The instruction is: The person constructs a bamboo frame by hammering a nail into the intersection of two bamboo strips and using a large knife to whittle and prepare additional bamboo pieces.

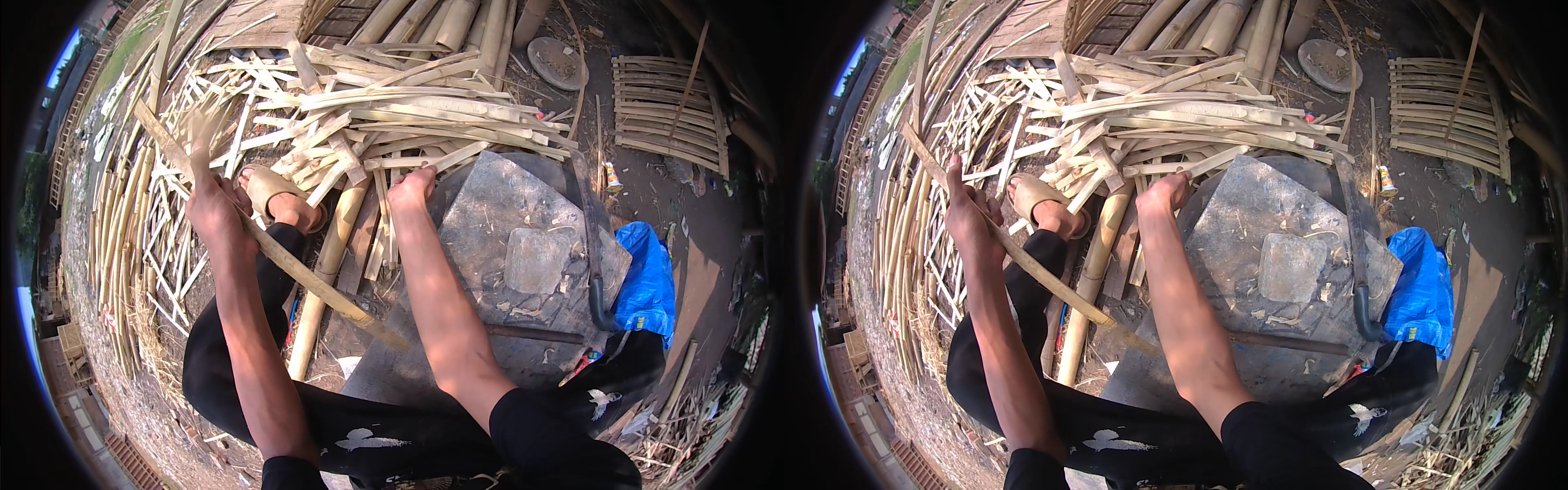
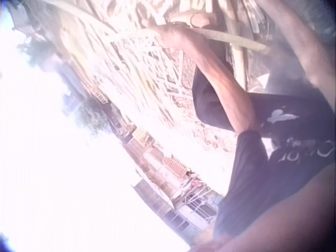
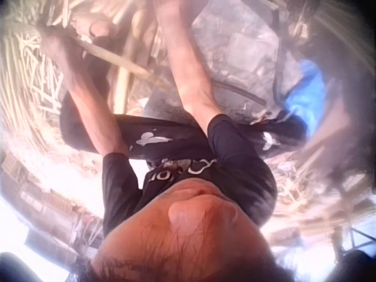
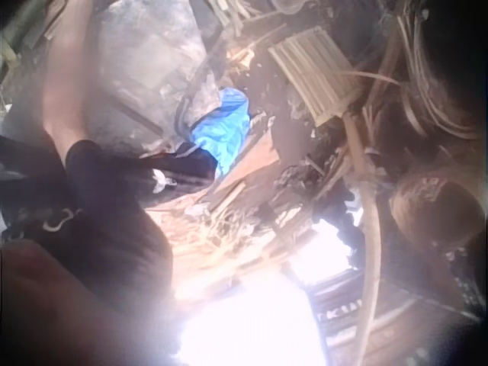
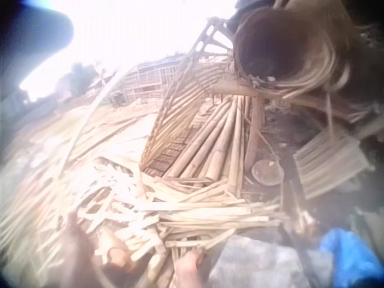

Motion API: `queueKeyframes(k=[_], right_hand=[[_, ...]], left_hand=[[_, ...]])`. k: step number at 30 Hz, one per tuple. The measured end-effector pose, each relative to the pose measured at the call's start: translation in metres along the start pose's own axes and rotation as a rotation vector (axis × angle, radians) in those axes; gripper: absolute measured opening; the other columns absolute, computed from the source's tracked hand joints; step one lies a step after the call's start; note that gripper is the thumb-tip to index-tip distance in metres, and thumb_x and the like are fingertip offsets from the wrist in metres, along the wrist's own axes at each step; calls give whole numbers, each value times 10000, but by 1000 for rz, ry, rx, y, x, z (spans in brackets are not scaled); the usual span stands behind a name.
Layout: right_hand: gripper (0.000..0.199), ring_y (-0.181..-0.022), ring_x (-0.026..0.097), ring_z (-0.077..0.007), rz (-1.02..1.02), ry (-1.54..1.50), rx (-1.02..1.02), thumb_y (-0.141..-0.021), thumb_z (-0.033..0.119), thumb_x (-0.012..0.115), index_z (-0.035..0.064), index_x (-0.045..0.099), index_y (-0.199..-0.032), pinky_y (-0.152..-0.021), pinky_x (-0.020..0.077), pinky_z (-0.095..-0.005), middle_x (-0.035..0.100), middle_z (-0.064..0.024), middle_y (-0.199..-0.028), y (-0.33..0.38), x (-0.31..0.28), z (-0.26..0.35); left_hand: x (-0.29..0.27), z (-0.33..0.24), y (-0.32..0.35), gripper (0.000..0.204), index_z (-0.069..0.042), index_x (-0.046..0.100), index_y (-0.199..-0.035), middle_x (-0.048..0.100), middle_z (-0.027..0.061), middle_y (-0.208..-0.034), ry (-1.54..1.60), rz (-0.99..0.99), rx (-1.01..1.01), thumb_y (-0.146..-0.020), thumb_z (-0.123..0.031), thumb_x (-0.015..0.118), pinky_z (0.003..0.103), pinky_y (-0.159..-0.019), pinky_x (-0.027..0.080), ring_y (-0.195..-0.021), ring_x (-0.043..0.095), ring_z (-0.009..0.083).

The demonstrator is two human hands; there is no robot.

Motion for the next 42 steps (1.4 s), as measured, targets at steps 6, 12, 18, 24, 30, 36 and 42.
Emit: queueKeyframes(k=[6, 12, 18, 24, 30, 36, 42], right_hand=[[304, -834, 511, -122, 164, -211, -157, -1078, 375, 420, 106, 561, -1078, -738, 430, -342, 558, 29, -1027, 98, 13, 71], [254, -708, 437, -122, 515, -297, -18, -1088, 294, 433, 103, 491, -932, -644, 387, -297, 465, 6, -822, 207, -22, 117], [282, -753, 444, -108, 658, -39, -44, -1090, 384, 433, 124, 527, -1035, -674, 367, -282, 457, 38, -831, 269, -166, 152], [389, -629, 431, -116, 781, -99, 313, -1077, 390, 458, 81, 581, -875, -594, 356, -280, 445, 27, -665, 242, -243, 198], [335, -573, 440, -107, 411, 827, -973, -1013, 315, 620, 43, 608, -817, -574, 375, -290, 490, 11, -616, 232, -256, 250], [314, -688, 632, -359, 137, 1733, -1967, -925, 291, 718, -18, 684, -972, -766, 493, -447, 659, -150, -731, 254, -151, 260], [465, -744, 664, -455, 168, 1890, -1753, -928, 407, 673, -55, 731, -947, -730, 514, -511, 666, -275, -761, 270, -115, 316]], left_hand=[[10, -5, 6, 513, -196, 384, -691, 247, -55, -507, 114, 64, -88, -911, -530, 705, 290, -411, 253, -413, 309, 106], [7, 1, 4, 521, -183, 406, -640, 308, -41, -526, 175, 144, -76, -929, -497, 706, 275, -478, 392, -424, 331, 110], [-9, 0, 4, 537, -187, 388, -592, 305, -23, -487, 196, 106, -27, -943, -454, 695, 304, -486, 446, -393, 355, 139], [-20, 2, 0, 553, -200, 356, -617, 291, -33, -486, 235, 140, -106, -922, -516, 692, 282, -415, 375, -378, 341, 123], [-8, 12, 18, 516, -192, 373, -678, 291, -52, -527, 209, 131, -160, -932, -519, 680, 273, -401, 323, -406, 322, 119], [7, 52, 46, 415, -160, 443, -755, 339, -36, -539, 185, 119, -248, -941, -445, 680, 296, -398, 343, -413, 370, 127], [40, 96, 88, 471, -105, 465, -833, 342, 9, -585, 112, 109, -475, -929, -527, 651, 345, -452, 417, -450, 385, 177]])
Point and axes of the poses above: each hand's wrist, its own y-axis away from the middle knuckle, its own x-axis out of the palm, z = x × y, the point moved 2 cm from there along -y, towards the middle knuckle
